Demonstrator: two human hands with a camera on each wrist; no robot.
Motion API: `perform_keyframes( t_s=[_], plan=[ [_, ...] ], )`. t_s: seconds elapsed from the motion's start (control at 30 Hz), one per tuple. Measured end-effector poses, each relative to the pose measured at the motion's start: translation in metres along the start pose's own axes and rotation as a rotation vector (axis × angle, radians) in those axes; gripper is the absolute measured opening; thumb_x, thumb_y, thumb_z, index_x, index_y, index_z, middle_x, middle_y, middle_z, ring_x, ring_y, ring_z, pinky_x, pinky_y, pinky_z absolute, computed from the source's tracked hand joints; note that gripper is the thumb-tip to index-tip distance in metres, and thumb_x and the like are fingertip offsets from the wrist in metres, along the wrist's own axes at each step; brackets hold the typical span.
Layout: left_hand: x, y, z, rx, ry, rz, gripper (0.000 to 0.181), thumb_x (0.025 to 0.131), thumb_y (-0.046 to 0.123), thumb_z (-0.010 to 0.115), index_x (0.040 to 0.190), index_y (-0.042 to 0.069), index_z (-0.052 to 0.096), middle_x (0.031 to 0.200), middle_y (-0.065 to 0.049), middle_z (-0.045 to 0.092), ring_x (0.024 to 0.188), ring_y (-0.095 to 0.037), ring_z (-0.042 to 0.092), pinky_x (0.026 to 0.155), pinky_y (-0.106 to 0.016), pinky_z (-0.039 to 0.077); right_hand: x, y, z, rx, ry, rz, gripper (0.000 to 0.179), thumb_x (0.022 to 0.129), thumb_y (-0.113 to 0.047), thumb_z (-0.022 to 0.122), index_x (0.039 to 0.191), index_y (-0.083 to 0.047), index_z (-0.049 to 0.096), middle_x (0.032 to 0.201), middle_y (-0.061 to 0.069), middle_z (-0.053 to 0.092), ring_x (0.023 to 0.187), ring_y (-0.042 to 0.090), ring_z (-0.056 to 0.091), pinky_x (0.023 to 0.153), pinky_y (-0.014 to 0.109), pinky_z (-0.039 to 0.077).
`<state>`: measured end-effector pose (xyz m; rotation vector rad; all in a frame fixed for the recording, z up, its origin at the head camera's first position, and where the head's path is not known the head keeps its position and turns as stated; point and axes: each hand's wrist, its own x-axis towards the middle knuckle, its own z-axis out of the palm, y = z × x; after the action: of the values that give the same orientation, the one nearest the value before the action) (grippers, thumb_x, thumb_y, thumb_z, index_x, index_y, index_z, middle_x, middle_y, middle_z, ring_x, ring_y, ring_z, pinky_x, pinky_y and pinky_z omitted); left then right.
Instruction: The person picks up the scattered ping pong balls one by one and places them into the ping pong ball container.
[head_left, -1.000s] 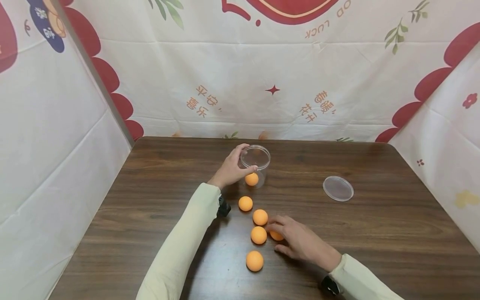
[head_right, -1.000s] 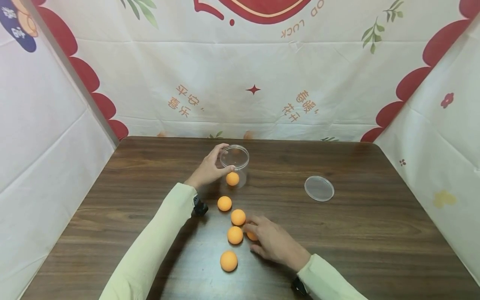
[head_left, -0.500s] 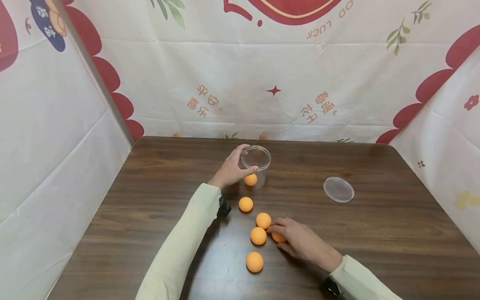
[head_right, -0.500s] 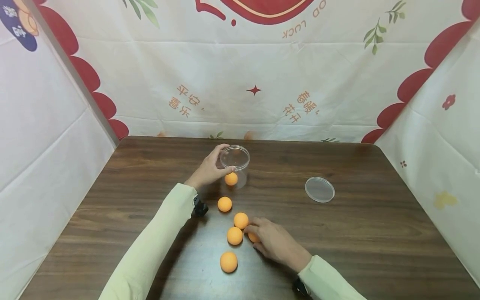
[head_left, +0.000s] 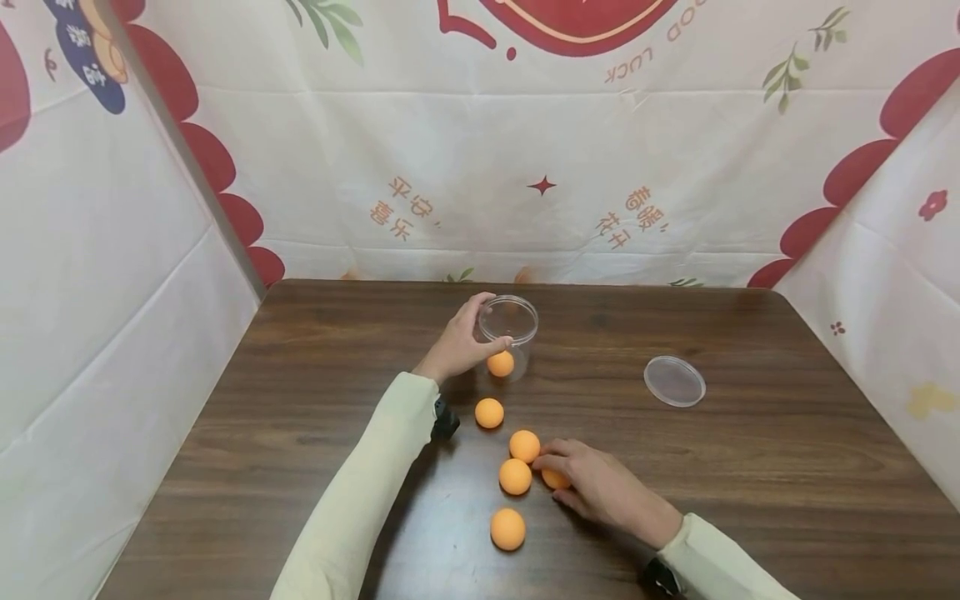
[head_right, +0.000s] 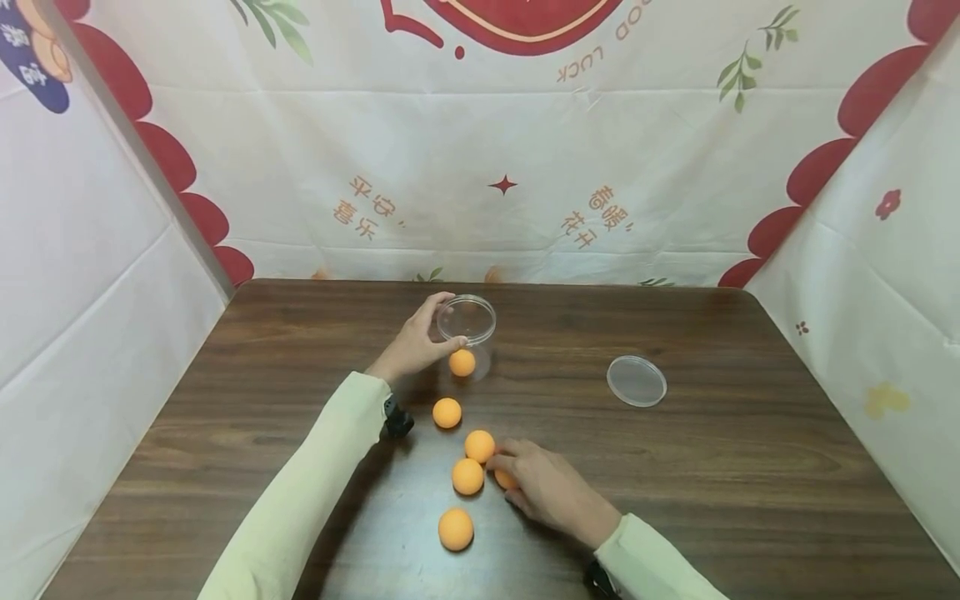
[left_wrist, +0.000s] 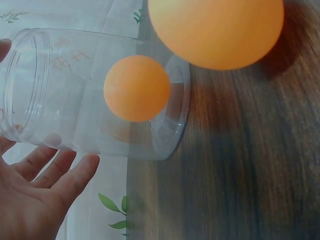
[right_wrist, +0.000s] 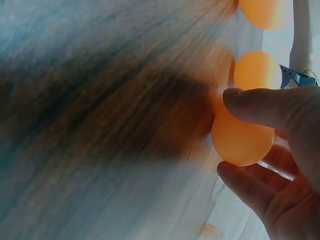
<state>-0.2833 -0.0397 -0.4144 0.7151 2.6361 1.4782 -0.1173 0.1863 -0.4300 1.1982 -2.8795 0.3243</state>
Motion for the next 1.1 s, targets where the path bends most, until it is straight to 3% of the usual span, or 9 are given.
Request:
perform_keyframes(
  t_s=[0.33, 0.63, 1.1],
  plan=[
    [0.001, -0.001, 0.000, -0.002, 0.005, 0.001, 0.073, 0.083, 0.032, 0.072, 0.142, 0.018, 0.032, 0.138, -0.011, 0.046, 0.128, -0.025, 0.047, 0.094, -0.044, 0.047, 0.000, 0.003, -0.006, -0.008, 0.007, -0.008, 0.037, 0.075, -0.010, 0.079, 0.109, -0.010, 0.066, 0.109, 0.004, 0.061, 0.095, 0.019, 0.063, 0.075, 0.034, 0.054],
    [0.001, 0.000, 0.000, -0.001, 0.002, -0.002, 0.073, 0.083, 0.032, 0.072, 0.142, 0.018, 0.032, 0.138, -0.012, 0.047, 0.125, -0.025, 0.048, 0.093, -0.044, 0.047, 0.004, 0.007, -0.026, -0.012, -0.030, 0.022, 0.037, 0.076, -0.011, 0.078, 0.111, -0.008, 0.067, 0.104, 0.002, 0.059, 0.086, 0.014, 0.060, 0.068, 0.028, 0.052],
    [0.000, 0.000, 0.001, 0.018, 0.005, -0.001, 0.072, 0.083, 0.032, 0.073, 0.142, 0.020, 0.033, 0.136, -0.011, 0.048, 0.122, -0.024, 0.050, 0.091, -0.042, 0.048, 0.010, 0.016, -0.054, -0.055, 0.024, 0.029, 0.037, 0.075, -0.011, 0.079, 0.110, -0.006, 0.066, 0.104, 0.003, 0.060, 0.083, 0.014, 0.062, 0.066, 0.028, 0.052]
  ],
)
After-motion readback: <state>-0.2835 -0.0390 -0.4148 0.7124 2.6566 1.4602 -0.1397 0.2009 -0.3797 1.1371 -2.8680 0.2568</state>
